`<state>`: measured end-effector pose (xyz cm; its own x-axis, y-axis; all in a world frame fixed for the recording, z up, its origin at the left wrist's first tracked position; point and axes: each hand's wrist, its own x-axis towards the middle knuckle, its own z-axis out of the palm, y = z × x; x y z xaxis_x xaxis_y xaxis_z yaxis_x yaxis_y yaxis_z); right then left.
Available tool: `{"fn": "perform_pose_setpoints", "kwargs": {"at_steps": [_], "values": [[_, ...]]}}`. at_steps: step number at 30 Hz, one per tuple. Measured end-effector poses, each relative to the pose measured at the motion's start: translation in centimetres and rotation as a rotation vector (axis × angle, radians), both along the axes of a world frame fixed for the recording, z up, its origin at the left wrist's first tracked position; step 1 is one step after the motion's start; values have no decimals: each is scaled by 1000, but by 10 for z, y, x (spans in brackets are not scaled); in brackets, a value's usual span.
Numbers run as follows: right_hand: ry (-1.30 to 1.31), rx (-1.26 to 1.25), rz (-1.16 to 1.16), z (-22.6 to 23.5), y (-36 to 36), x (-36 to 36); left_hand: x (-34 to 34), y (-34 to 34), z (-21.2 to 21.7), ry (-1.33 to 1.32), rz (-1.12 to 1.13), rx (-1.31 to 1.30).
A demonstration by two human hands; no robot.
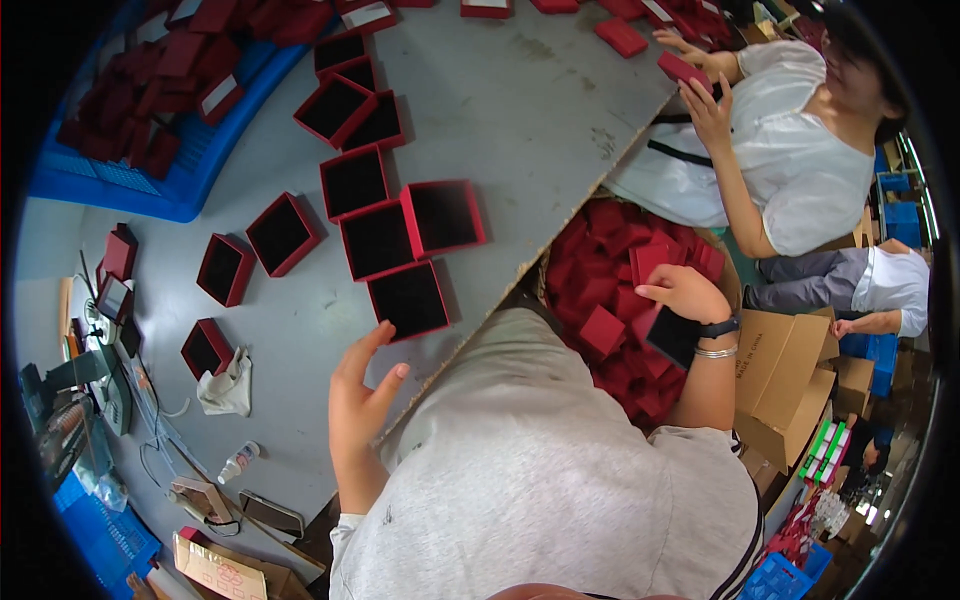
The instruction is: Assembling jewelry boxes by placing black velvet inserts into red bases and lids.
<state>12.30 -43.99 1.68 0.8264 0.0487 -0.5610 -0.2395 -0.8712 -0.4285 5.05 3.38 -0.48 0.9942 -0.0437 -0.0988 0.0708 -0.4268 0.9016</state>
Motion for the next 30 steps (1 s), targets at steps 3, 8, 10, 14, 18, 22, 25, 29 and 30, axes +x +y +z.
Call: {"fn": "perform_pose_setpoints", "kwargs": {"at_steps": [3, 8, 10, 14, 18, 22, 25, 29, 30], "values": [[-64, 143, 153, 14, 53, 66, 3, 10, -8, -67, 21, -79], [-417, 102, 446, 18, 107, 225, 10, 35, -27, -154, 191, -331], [-516, 69, 396, 1, 125, 304, 23, 42, -35, -192, 310, -465], [-740, -162, 352, -44, 161, 430, 45, 44, -38, -291, 394, -538], [-706, -356, 222, -61, 202, 469, 58, 50, -46, -284, 406, -541], [-466, -88, 435, -62, 221, 449, 64, 51, -49, -267, 487, -541], [-541, -249, 605, -38, 240, 402, 61, 51, -50, -274, 519, -569], [-703, -551, 658, -21, 264, 379, 59, 56, -65, -210, 489, -571], [-715, -558, 656, -16, 267, 386, 57, 58, -74, -158, 493, -548]]}}
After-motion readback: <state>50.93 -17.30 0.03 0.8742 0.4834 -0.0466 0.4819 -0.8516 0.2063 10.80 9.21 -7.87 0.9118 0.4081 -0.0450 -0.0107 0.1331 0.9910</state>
